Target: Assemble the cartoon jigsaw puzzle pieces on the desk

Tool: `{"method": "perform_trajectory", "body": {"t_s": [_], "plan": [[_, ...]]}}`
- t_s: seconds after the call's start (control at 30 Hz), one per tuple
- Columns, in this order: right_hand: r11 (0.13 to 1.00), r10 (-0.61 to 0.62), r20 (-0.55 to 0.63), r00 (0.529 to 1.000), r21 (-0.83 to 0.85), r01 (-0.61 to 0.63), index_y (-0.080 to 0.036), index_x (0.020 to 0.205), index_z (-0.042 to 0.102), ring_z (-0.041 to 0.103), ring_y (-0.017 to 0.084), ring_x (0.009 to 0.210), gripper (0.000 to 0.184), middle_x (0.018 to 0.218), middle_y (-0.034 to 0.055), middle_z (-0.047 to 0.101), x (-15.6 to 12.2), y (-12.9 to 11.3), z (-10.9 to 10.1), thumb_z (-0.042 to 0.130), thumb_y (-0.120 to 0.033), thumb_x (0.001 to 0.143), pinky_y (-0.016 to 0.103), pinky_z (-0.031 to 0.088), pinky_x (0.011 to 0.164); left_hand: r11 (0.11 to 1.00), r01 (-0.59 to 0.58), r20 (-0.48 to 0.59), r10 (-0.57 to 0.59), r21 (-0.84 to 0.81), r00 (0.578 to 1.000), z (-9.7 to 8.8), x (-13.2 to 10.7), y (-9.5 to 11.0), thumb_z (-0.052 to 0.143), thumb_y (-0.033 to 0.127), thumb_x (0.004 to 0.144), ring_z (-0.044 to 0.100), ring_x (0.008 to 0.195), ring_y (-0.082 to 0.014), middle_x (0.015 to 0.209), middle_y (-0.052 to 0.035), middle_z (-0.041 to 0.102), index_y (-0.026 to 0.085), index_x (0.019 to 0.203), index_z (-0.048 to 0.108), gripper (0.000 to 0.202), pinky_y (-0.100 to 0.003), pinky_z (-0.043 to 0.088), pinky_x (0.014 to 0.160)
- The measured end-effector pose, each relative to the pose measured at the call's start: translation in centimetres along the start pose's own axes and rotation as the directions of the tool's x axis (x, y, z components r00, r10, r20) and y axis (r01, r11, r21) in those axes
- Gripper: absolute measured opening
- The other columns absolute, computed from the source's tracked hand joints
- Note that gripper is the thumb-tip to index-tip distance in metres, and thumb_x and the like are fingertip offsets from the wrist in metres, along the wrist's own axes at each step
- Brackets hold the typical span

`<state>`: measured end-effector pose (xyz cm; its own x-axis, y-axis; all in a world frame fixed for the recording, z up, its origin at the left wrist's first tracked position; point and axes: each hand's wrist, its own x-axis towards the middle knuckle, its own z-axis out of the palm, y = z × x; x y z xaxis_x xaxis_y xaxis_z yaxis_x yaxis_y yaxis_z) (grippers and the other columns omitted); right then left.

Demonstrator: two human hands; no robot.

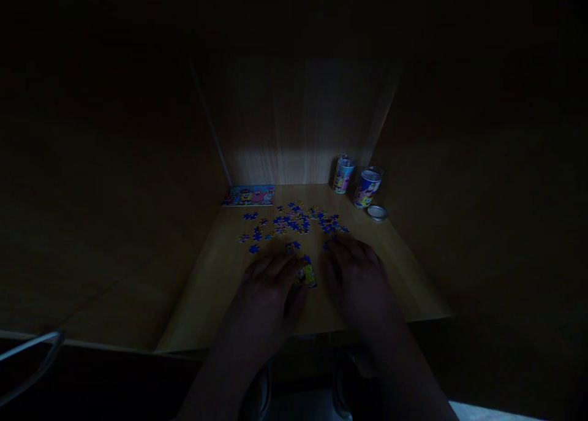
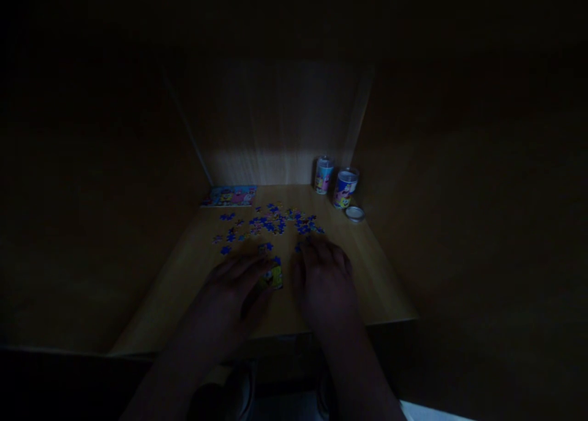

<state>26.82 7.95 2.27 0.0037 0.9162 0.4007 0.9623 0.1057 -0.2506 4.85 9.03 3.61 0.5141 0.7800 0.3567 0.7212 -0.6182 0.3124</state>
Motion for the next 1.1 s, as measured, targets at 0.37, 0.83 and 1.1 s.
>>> {"method": "perform_trajectory", "body": {"t_s": [0.37,0.83,1.1], "plan": [[0.999,-0.011,-0.053,0.999,0.034,0.013,-0.011,0.147,0.07,0.061,0.039,0.146,0.045,0.155,0.0217,0.068,-0.2,0.5,0.8,0.056,-0.034,0.111,0.059,0.05,0.123,1.0,0.006,0.022,-0.007,0.029,1.0,0.3,-0.2,-0.1,0.069,0.032,0.107,0.066,0.143,-0.0336,0.155,-0.0098,0.072,0.022,0.151,0.067,0.046,-0.061,0.053,0.125],[0.895,-0.373,0.075,0.925,0.291,0.338,-0.029,0.157,0.066,0.057,0.027,0.155,0.046,0.163,0.0029,0.066,-0.5,-0.8,-0.7,0.055,-0.022,0.113,0.055,0.044,0.134,0.985,0.054,-0.026,-0.051,0.166,0.998,0.6,0.3,-1.8,0.046,0.036,0.118,0.037,0.169,-0.0351,0.179,-0.0179,0.044,0.014,0.166,0.051,0.053,-0.067,0.029,0.139],[0.862,-0.392,0.096,0.915,0.385,0.33,-0.033,0.148,0.073,0.065,0.025,0.144,0.041,0.151,0.0002,0.075,0.0,-1.2,-1.1,0.064,-0.021,0.109,0.051,0.046,0.131,0.975,0.045,0.04,-0.055,0.219,0.998,0.9,1.2,-3.0,0.043,0.037,0.118,0.022,0.174,-0.0371,0.183,-0.0136,0.038,0.016,0.173,0.042,0.059,-0.071,0.019,0.14]]}}
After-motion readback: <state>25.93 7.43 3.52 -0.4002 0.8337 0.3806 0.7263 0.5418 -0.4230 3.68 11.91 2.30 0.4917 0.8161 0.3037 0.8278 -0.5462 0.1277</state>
